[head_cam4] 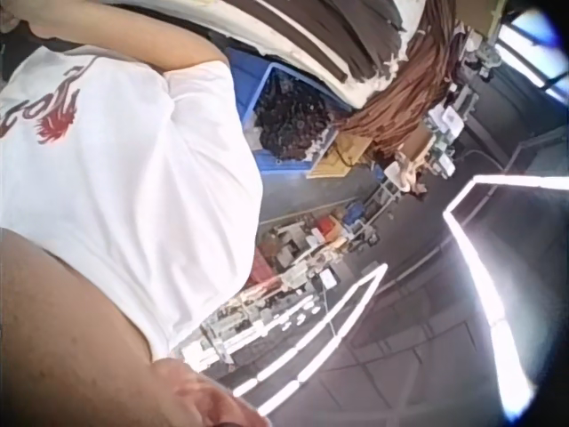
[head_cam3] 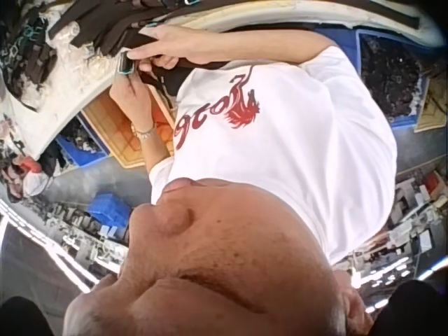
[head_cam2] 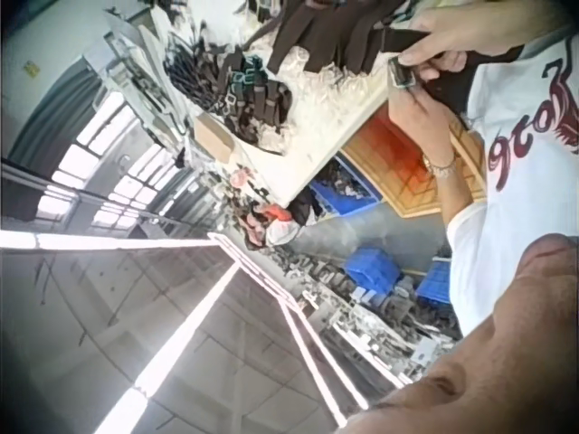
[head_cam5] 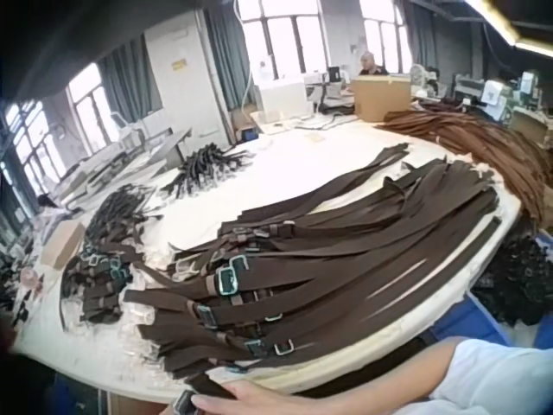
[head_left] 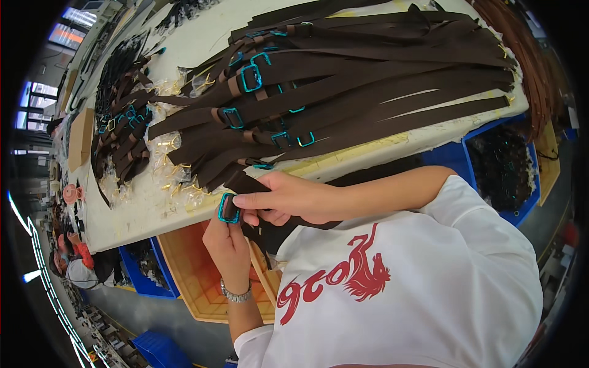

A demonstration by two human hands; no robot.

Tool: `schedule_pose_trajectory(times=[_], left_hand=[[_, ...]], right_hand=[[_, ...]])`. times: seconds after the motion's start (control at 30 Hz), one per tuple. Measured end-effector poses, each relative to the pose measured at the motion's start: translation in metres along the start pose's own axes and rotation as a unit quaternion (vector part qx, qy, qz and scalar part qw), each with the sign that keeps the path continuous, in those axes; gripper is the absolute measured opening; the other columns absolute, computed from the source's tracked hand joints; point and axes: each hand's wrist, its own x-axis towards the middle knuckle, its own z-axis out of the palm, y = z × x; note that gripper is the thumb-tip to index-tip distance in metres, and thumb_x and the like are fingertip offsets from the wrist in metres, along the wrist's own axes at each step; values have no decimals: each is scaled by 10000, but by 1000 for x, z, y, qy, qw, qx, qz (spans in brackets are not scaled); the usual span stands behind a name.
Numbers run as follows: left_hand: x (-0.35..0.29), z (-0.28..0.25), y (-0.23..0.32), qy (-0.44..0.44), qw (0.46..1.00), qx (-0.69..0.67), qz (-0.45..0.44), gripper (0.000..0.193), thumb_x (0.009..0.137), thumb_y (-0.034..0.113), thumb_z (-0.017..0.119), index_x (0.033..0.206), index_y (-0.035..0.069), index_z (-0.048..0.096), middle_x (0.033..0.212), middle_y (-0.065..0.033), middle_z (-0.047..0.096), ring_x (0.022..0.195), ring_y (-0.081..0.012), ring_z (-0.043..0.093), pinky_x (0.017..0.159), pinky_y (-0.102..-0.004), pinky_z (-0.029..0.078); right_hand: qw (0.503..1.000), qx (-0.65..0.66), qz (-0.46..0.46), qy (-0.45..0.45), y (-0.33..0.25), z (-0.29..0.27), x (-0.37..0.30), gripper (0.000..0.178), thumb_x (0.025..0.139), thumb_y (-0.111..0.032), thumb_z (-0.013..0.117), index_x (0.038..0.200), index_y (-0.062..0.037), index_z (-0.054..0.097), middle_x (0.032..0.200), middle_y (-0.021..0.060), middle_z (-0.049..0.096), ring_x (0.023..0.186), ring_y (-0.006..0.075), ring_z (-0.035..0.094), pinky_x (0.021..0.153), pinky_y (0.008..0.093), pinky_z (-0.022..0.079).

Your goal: The person assembles brown fabric belts by attaching teal metal buckles. They pick up a belt strap, thread it through the buckle, and secure it by hand. The person repeats this process for multiple belts, placing the finished items on a pile on the table.

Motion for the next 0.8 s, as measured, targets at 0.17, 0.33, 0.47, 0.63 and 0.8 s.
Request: schedule_pose_trajectory(times=[0.17, 0.33, 0.47, 0.63, 0.8], left_hand=[[2, 19, -7, 30, 994, 47, 89, 380, 952, -82, 546, 1307, -31, 675, 977, -170, 720, 826, -335, 714, 761, -406, 568], [24, 2, 26, -56, 996, -32, 59, 506, 876, -105, 644, 1375, -16, 654, 1258, -193, 704, 1088, -343, 704, 839, -416, 573], [48, -17, 60, -112, 983, -47, 140, 648, 753, -21, 850, 1374, 5, 667, 1329, -179, 680, 1178, -360, 660, 967, -432, 532], [53, -15, 72, -107, 977, -15, 182, 636, 700, 26, 915, 1302, 4, 708, 1200, -137, 740, 1012, -297, 688, 818, -382, 561], [39, 3, 67, -109, 983, -85, 124, 590, 740, -7, 906, 1297, 2, 713, 1140, -109, 761, 814, -179, 684, 672, -287, 546]], right_hand=[[996, -19, -70, 54, 0, -5, -11, 190, 1067, -245, 711, 1035, -87, 611, 781, -18, 611, 655, 29, 406, 566, 244, 286], [963, -146, -196, 118, -1, -14, -21, 177, 1005, -206, 727, 928, -53, 684, 700, -16, 645, 673, 48, 571, 594, 250, 401], [958, -204, -152, 129, -29, -11, -48, 187, 986, -204, 746, 894, -49, 699, 699, -15, 646, 660, 43, 572, 602, 255, 422], [962, -203, -130, 128, -39, -11, -63, 166, 978, -197, 749, 912, -49, 718, 714, -11, 660, 669, 46, 584, 603, 257, 438], [961, -232, -109, 106, -29, -28, -62, 210, 1016, -250, 724, 954, -50, 704, 724, -11, 646, 633, 45, 550, 577, 259, 424]])
